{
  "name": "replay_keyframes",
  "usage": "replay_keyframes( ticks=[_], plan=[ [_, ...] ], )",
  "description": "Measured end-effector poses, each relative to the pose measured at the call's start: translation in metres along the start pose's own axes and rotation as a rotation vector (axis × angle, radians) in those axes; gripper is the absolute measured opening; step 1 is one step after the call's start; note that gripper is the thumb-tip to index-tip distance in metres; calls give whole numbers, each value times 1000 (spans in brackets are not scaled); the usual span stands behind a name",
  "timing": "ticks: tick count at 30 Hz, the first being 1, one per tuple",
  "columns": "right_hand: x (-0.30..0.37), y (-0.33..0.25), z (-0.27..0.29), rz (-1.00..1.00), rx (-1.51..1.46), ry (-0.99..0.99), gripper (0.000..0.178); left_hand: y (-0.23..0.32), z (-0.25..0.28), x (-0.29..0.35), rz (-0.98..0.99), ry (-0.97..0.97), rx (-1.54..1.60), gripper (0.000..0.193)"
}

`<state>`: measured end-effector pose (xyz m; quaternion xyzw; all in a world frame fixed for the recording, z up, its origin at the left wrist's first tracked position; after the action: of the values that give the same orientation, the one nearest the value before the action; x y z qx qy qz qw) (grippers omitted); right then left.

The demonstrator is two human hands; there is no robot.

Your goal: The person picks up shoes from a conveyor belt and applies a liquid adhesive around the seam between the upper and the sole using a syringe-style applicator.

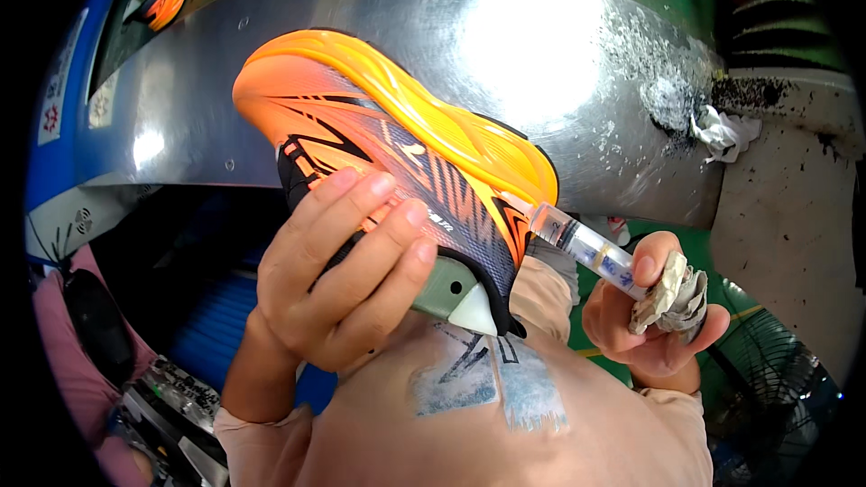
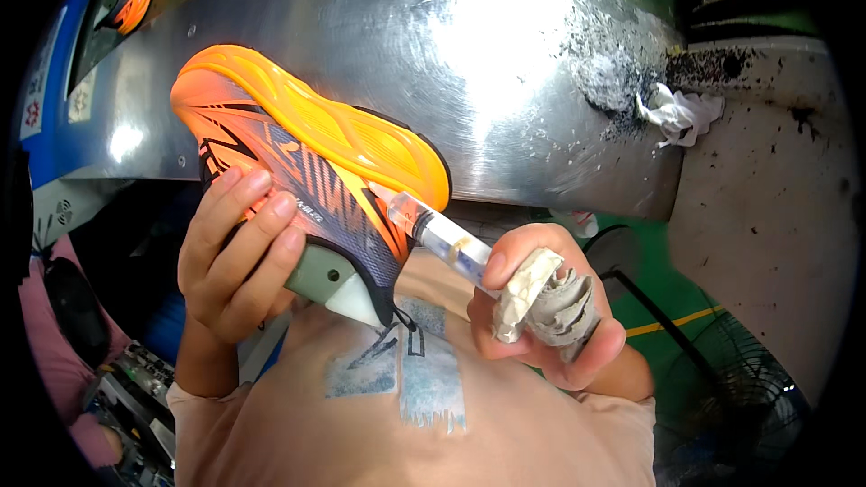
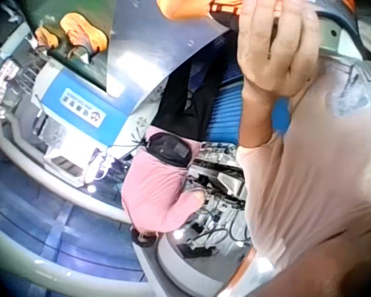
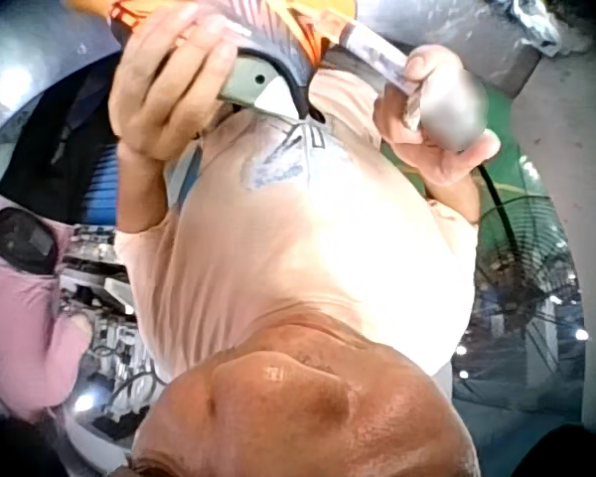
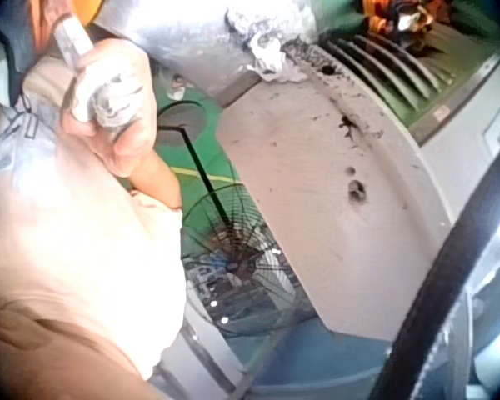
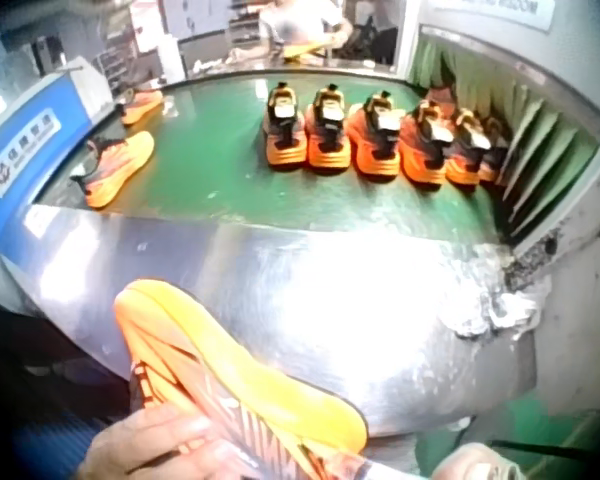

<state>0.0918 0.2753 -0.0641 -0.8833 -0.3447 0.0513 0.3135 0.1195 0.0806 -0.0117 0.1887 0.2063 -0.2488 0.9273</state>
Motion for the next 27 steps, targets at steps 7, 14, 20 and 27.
replay_keyframes(
  ticks=[7, 14, 20, 27],
  plan=[
    [8, 0, 24, 128, 20, 105, 85, -4, -7, -44, -85, -204, -62, 21],
    [8, -1, 34, 258, -51, 277, 80, -13, -43, -118, -225, -486, -107, 45],
    [13, -13, 34, 357, 26, 336, 86, 6, -49, -124, 209, -427, -202, 31],
    [12, -7, 12, 392, 100, 386, 90, 8, -52, -132, 470, -435, -257, 29]
  ],
)
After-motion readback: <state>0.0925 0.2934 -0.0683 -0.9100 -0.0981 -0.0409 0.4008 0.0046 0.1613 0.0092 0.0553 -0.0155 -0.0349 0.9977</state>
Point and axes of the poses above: each hand's wrist, its own x-axis away from the middle knuckle, its own z-axis out of the back of the hand, y = z × x, the point moved 7 cm from there along -x, towards the middle knuckle, and after that the axes turned 5 degrees about z, right-handed, at the moved point
